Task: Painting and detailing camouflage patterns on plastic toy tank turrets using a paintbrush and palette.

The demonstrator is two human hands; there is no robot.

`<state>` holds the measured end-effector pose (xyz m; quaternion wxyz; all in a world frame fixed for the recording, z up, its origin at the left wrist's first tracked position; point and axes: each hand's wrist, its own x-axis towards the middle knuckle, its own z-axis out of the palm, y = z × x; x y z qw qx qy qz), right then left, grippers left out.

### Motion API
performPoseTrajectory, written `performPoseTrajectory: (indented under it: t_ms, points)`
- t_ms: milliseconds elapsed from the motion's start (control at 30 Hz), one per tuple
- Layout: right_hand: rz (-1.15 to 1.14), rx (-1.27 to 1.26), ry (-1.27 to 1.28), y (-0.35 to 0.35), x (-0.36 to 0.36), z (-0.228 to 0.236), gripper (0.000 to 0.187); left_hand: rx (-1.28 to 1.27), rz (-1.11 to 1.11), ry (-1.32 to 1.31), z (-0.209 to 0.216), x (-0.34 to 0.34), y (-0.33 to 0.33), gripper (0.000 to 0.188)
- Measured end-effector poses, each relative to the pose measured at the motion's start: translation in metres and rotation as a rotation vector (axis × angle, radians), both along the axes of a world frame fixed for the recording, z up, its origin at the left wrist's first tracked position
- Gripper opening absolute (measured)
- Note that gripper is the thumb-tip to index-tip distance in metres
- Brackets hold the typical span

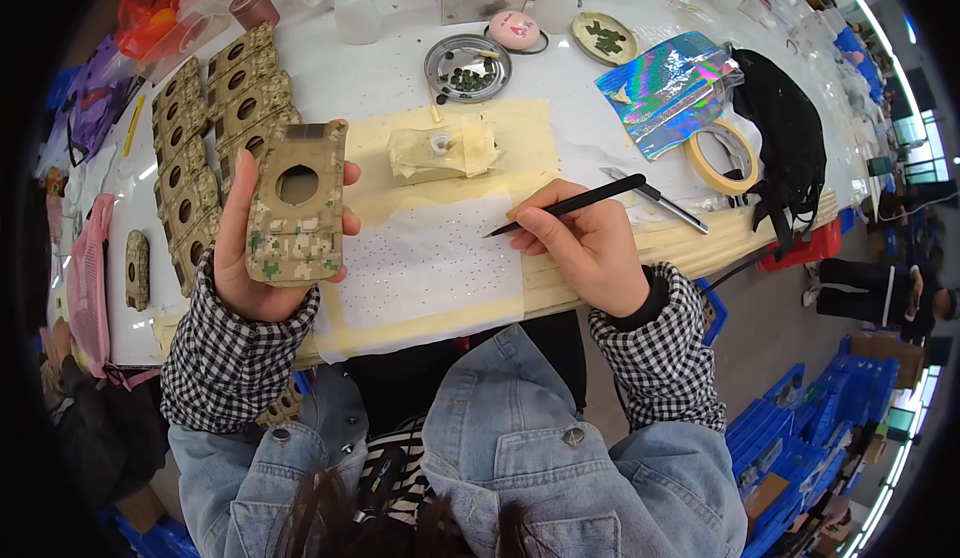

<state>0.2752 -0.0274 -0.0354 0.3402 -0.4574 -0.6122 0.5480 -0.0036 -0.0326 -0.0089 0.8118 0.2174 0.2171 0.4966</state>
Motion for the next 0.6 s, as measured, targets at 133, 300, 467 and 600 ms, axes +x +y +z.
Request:
performPoseTrajectory:
  t_ms: [133,300,467,600]
  points:
    - [-0.007,-0.006,0.015,-0.0002,0.0008,-0.0015,0.017,0.005,-0.007,-0.007,-0.0007,-0.0004,0.0004,0.064]
    - [-0.012,-0.006,0.005,-0.0001,0.0002,-0.0011,0.017,0.006,-0.012,-0.016,-0.0004,-0.0002,0.0003,0.064]
    - [-0.014,-0.017,0.008,0.0000,0.0012,-0.0016,0.017,-0.001,-0.010,-0.008,-0.0008,-0.0010,0.0000,0.064]
    - [-0.010,-0.016,0.016,-0.0002,0.0011,-0.0017,0.017,0.002,-0.008,-0.012,-0.0017,-0.0010,-0.0001,0.064]
